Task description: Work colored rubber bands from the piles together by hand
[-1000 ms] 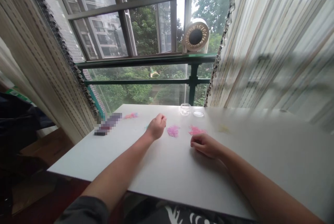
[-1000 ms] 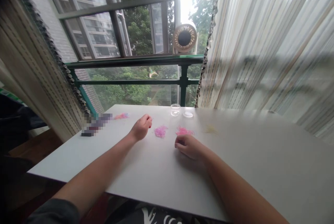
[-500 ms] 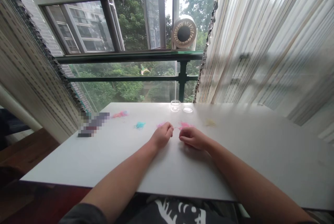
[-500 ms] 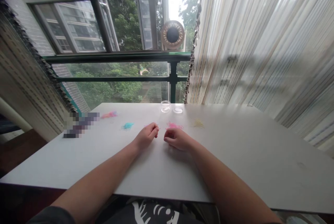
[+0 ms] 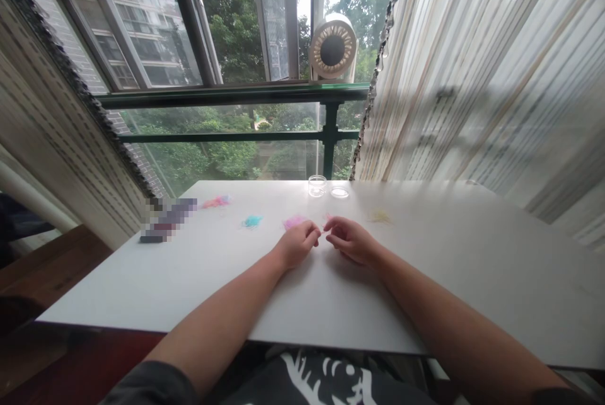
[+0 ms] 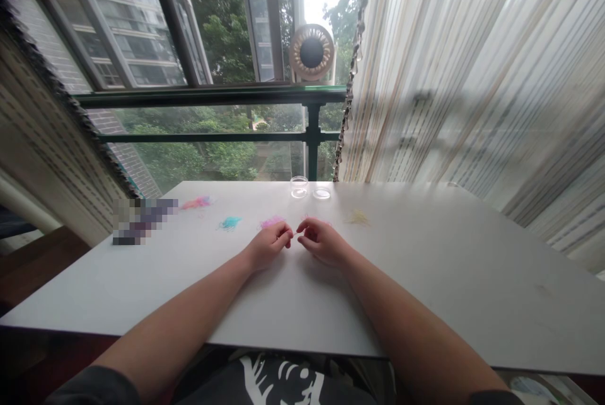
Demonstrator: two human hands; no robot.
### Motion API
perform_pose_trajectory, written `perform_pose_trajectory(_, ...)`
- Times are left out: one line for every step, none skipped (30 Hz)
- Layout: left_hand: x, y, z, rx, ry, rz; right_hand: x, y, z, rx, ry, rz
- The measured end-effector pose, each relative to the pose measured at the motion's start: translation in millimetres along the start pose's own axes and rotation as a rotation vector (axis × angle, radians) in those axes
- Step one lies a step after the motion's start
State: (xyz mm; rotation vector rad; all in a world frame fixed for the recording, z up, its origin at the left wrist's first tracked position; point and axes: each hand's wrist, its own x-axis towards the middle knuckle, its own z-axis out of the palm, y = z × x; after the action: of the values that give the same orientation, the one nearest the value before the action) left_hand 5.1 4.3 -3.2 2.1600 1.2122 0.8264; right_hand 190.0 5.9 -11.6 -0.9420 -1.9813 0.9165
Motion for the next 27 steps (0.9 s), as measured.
perform_pose_trajectory(-0.2, 0.4, 0.2, 0.002, -0.01, 0.001, -0.1, -0.8, -0.1, -0.007, 0.016, -0.006)
perform_pose_trajectory(-0.4, 0.7, 0.4, 0.005, -0.018, 0.0, -0.2, -1.9, -0.3, -0.009, 0.027, -0.01)
perform_pose_trajectory(-0.5, 1.0, 0.6, 0.006, -0.022, 0.0, -0.1, -3.0, -0.4, -0.011, 0.036, -0.012)
perform_pose_trajectory(-0.7, 1.1, 0.7, 0.007, -0.025, -0.001, 0.0, -4.1, -0.4, -0.014, 0.042, -0.014)
perform_pose_trajectory(-0.7, 1.1, 0.8, 0.008, -0.028, 0.0, 0.4, -5.1, -0.5, -0.019, 0.046, -0.017)
perform_pose_trajectory(-0.8, 1.1, 0.8, 0.01, -0.032, 0.002, 0.8, -5.9, -0.6, -0.028, 0.046, -0.02)
perform_pose_trajectory(-0.8, 0.9, 0.9, 0.012, -0.035, 0.004, 1.2, -6.5, -0.7, -0.035, 0.045, -0.022)
perform_pose_trajectory(-0.8, 0.8, 0.9, 0.014, -0.036, 0.006, 1.6, -6.7, -0.7, -0.041, 0.046, -0.024)
perform_pose_trajectory(-0.8, 0.7, 1.0, 0.015, -0.036, 0.007, 2.0, -6.6, -0.8, -0.045, 0.047, -0.024)
perform_pose_trajectory(-0.8, 0.7, 1.0, 0.016, -0.036, 0.007, 2.2, -6.3, -0.8, -0.046, 0.049, -0.023)
perform_pose_trajectory(-0.8, 0.7, 1.1, 0.016, -0.037, 0.006, 2.3, -5.7, -0.8, -0.047, 0.052, -0.022)
perform_pose_trajectory(-0.9, 0.8, 1.2, 0.016, -0.039, 0.005, 2.2, -5.1, -0.9, -0.045, 0.055, -0.021)
perform_pose_trajectory(-0.9, 0.9, 1.3, 0.017, -0.041, 0.002, 2.1, -4.4, -0.9, -0.044, 0.055, -0.02)
perform_pose_trajectory(-1.0, 1.1, 1.4, 0.017, -0.044, -0.001, 1.9, -3.8, -1.0, -0.043, 0.055, -0.019)
perform_pose_trajectory(-1.1, 1.2, 1.4, 0.016, -0.046, -0.005, 1.8, -3.4, -1.1, -0.042, 0.053, -0.019)
perform_pose_trajectory(-1.1, 1.3, 1.4, 0.014, -0.047, -0.007, 1.6, -3.3, -1.2, -0.042, 0.053, -0.019)
perform_pose_trajectory(-1.2, 1.3, 1.3, 0.011, -0.047, -0.008, 1.5, -3.4, -1.3, -0.043, 0.055, -0.021)
perform_pose_trajectory(-1.2, 1.1, 1.2, 0.004, -0.048, -0.006, 1.4, -3.8, -1.4, -0.042, 0.058, -0.021)
perform_pose_trajectory(-1.2, 0.8, 1.2, -0.006, -0.047, -0.002, 1.3, -4.4, -1.5, -0.04, 0.061, -0.02)
perform_pose_trajectory(-1.1, 0.4, 1.1, -0.017, -0.046, 0.003, 1.2, -5.3, -1.6, -0.036, 0.065, -0.017)
perform_pose_trajectory(-1.1, -0.1, 1.2, -0.029, -0.044, 0.009, 1.0, -6.3, -1.6, -0.03, 0.067, -0.011)
perform_pose_trajectory(-1.1, -0.6, 1.4, -0.039, -0.042, 0.015, 0.9, -7.3, -1.7, -0.025, 0.07, -0.005)
perform_pose_trajectory(-1.1, -1.1, 1.6, -0.046, -0.038, 0.022, 0.7, -8.3, -1.7, -0.021, 0.069, -0.001)
perform_pose_trajectory(-1.2, -1.5, 1.9, -0.048, -0.034, 0.029, 0.6, -9.1, -1.7, -0.02, 0.071, 0.001)
perform_pose_trajectory(-1.4, -1.7, 2.2, -0.046, -0.031, 0.036, 0.5, -9.7, -1.7, -0.022, 0.073, -0.001)
perform_pose_trajectory(-1.6, -1.6, 2.5, -0.041, -0.027, 0.043, 0.4, -9.9, -1.7, -0.026, 0.075, -0.003)
perform_pose_trajectory(-1.9, -1.4, 2.7, -0.036, -0.023, 0.05, 0.3, -9.7, -1.7, -0.03, 0.078, -0.003)
